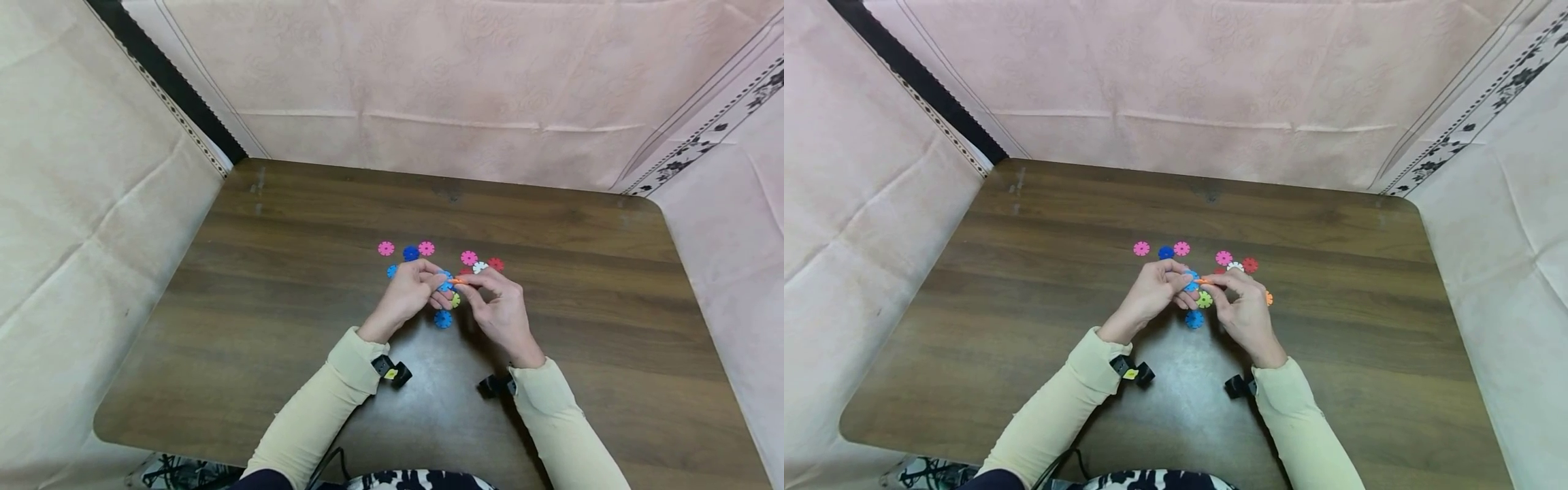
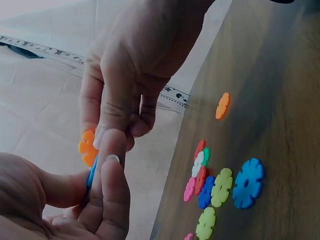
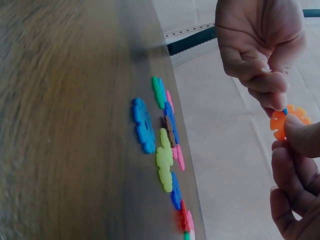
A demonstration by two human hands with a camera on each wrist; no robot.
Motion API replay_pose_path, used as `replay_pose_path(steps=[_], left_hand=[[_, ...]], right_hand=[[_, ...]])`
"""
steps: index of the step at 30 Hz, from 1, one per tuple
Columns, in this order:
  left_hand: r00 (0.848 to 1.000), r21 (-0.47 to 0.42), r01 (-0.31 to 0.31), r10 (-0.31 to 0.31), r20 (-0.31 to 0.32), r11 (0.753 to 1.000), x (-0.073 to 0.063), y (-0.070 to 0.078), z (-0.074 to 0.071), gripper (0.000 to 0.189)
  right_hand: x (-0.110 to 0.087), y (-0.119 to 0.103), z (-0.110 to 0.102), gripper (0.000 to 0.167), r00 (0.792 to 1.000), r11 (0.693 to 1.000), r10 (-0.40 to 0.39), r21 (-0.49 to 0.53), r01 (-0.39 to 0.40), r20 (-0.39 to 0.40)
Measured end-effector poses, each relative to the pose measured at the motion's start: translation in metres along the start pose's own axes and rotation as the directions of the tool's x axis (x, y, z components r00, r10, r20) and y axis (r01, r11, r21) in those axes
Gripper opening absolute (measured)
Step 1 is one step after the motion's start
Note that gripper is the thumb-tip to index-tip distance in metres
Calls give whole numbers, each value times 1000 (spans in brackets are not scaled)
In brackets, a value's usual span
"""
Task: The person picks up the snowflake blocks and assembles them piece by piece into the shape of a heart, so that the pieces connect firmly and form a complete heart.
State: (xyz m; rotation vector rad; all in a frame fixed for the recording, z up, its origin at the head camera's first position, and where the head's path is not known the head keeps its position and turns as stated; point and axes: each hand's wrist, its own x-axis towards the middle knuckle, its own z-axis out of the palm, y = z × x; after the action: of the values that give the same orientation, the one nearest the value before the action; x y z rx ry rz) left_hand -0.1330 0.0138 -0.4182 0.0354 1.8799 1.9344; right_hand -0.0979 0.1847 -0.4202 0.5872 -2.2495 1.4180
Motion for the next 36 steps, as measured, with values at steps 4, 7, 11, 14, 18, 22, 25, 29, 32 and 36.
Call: replay_pose_path(steps=[4,7,11,14,18,22,25,29,32,36], left_hand=[[1000,13,14,-14,1,1000,0,1,3,17],[1000,-15,12,-12,22,1000,2,-1,1,20],[999,-57,0,3,55,998,4,-5,-2,22],[997,-63,-4,9,77,998,5,-6,-4,22],[997,-26,-14,16,73,1000,7,-7,-8,22],[999,17,-21,21,24,1000,10,-7,-15,20],[1000,17,-31,31,-1,999,12,-7,-18,20],[1000,7,-29,29,-11,1000,15,-11,-19,21],[1000,1,-6,6,-12,1000,16,-16,-18,20],[1000,-11,3,-3,-13,1000,18,-21,-16,19]], right_hand=[[1,-5,-3,17,1000,1000,-1,-7,1,-4],[1,-3,-4,17,1000,1000,5,-12,-5,7],[-1,13,-3,20,999,1000,9,-25,-8,36],[-4,27,-4,25,997,999,31,-32,-29,76],[-5,39,-12,29,985,992,116,-69,-108,129],[-6,46,-27,27,955,950,268,-198,-241,126],[-6,50,-40,28,913,891,395,-286,-353,105],[-7,58,-53,33,851,811,516,-375,-449,98],[-9,62,-58,38,799,753,590,-435,-494,113],[-14,66,-60,43,744,700,655,-477,-531,134]])
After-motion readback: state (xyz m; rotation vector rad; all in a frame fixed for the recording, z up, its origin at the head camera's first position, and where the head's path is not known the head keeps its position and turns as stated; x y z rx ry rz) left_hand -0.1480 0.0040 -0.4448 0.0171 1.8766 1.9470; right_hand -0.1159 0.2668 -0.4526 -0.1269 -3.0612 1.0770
